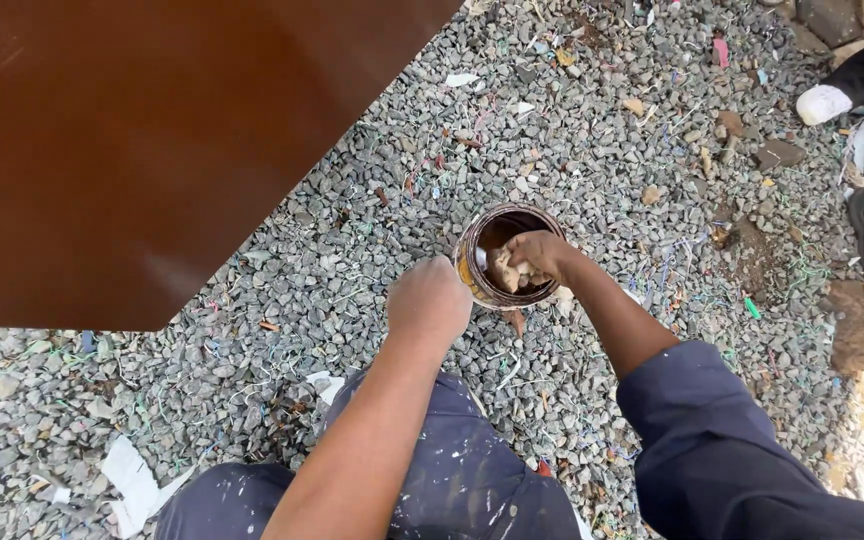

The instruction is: Applying wood stain to a wooden cabinet using a cloth applicator

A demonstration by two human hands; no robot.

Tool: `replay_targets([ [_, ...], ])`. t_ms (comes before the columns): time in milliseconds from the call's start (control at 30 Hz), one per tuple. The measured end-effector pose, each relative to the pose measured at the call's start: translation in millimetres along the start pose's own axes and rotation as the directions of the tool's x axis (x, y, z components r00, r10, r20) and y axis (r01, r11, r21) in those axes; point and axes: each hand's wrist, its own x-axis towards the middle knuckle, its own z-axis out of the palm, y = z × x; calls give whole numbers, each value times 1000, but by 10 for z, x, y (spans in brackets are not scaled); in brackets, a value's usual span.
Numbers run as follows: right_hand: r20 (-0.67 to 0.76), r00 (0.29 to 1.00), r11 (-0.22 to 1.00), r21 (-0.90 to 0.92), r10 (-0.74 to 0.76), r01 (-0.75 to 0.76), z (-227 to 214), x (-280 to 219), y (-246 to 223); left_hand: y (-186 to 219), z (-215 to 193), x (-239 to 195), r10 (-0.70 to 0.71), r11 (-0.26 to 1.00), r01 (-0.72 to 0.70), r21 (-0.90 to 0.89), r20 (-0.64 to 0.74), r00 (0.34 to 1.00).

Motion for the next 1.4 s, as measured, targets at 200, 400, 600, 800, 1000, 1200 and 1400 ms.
replay_targets([
  [200, -25, 977, 969, -124, 212, -213, 50, -47, -236, 36, -6, -80, 22, 1000, -22, 7, -19, 1000],
  [400, 42, 948, 930, -213, 315, -300, 192, -580, -972, 61, -11, -118, 4, 1000, -5, -23, -44, 999],
  [600, 130, 970, 810, -578, 208, -96, -10, 283, -400, 134, 14, -134, -15, 1000, 16, 8, -61, 998],
  [800, 138, 963, 821, -558, 234, -119, 241, 38, -585, 125, 10, -183, -15, 1000, 14, -9, -66, 998],
  [1000, 133, 944, 875, -432, 303, -220, -19, 121, -640, 259, -257, -332, -33, 999, 33, -27, -16, 999],
  [1200, 55, 984, 840, -530, 169, -114, 136, 256, -508, 489, -520, -593, -31, 998, 34, -52, 63, 998],
  [1400, 373, 919, 781, -609, 128, 139, 46, -341, -867, 250, -736, -555, 30, 995, -40, -97, -98, 995],
])
